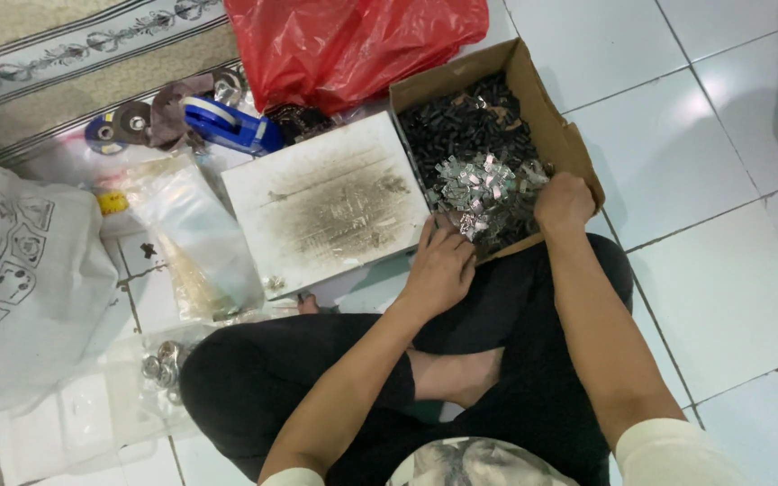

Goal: The person sits on the floor and repeatedly scoops small metal parts from a cardboard box into clear plastic bags. They seal each bag and place it aside, continuing the process with multiple batches of parts.

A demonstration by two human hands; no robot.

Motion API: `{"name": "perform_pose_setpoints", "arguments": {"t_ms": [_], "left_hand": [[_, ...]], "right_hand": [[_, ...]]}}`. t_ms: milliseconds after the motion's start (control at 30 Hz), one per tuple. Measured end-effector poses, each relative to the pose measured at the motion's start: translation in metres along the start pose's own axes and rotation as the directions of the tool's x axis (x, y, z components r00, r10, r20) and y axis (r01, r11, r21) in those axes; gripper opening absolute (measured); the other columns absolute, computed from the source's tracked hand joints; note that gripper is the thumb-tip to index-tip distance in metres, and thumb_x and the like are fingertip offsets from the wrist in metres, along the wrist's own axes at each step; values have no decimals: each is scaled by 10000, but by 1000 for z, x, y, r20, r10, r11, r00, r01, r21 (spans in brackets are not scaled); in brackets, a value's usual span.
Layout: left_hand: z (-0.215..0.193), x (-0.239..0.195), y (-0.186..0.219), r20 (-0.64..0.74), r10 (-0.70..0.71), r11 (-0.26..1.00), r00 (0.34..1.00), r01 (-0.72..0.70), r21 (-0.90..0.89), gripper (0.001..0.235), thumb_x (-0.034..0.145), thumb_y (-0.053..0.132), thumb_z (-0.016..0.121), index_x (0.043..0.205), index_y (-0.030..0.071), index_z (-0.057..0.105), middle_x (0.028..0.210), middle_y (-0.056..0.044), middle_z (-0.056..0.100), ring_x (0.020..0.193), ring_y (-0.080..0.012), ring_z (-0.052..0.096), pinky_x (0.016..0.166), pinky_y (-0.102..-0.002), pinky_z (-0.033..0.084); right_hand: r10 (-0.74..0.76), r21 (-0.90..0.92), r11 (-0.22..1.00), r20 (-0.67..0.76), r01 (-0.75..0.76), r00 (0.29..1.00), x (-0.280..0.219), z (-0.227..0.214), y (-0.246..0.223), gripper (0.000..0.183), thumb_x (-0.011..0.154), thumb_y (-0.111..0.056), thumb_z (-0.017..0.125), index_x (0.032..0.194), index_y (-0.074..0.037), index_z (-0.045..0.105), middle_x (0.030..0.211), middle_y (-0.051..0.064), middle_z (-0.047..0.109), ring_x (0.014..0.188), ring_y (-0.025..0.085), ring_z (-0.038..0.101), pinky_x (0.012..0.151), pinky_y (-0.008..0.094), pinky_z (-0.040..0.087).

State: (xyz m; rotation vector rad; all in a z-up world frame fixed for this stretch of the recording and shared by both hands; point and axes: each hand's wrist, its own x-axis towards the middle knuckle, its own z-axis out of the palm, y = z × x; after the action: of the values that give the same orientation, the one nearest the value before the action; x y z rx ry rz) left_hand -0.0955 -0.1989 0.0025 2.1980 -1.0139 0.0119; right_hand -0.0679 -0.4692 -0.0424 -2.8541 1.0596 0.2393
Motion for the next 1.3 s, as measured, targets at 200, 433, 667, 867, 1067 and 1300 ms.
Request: {"name": "perform_pose_setpoints", "arguments": {"t_ms": [200,433,667,867,1067,1300], "left_hand": [[-23,4,-8,-74,-36,996,997,30,-90,150,898,154,664,965,37,732,996,-159,717,1177,-354,599,1162,-634,311],[-63,7,-26,-105,-213,930,971,169,-325,165,961,194,618,1048,124,740,1025,-68,716,1132,-276,637,1073,-496,467],[-172,1,-11,186,-542,665,820,553,-502,551,1021,281,543,1464,-41,481,1404,-321,550,1329,-444,558,1091,-545,480],[-104,-15,-127,159,-720,442,676,622,-646,437,1039,212,583,1417,-5,559,1307,-264,652,1258,-391,626,999,-491,550],[-133,-15,-125,1,-863,370,506,632,-681,349,919,46,637,1251,-57,678,1089,-240,748,1069,-360,726,833,-445,603],[-137,-7,-125,8,-869,403,496,715,-571,359,867,87,669,1192,-61,708,1079,-266,739,1070,-410,722,824,-498,618]], "right_hand": [[49,194,981,-123,-25,991,3,-12,26,113,870,74,737,938,160,709,783,321,697,791,434,736,645,505,618],[19,543,838,-121,50,992,-24,-68,16,293,957,-52,729,1190,123,694,970,296,711,955,453,708,714,551,582],[-370,898,438,134,45,919,-95,-107,-112,351,926,-115,749,1234,40,685,959,130,696,845,182,629,770,348,556],[-581,913,401,195,70,790,-107,-44,-219,335,923,-84,709,1233,42,688,975,139,728,893,220,668,841,403,555],[-581,878,448,141,171,801,-96,-10,-255,487,906,-12,730,1382,-5,626,1116,184,731,1024,261,716,883,422,575],[-499,823,529,103,208,860,-82,17,-257,439,950,-44,719,1382,-74,648,1052,135,757,943,215,732,766,370,600]]}}
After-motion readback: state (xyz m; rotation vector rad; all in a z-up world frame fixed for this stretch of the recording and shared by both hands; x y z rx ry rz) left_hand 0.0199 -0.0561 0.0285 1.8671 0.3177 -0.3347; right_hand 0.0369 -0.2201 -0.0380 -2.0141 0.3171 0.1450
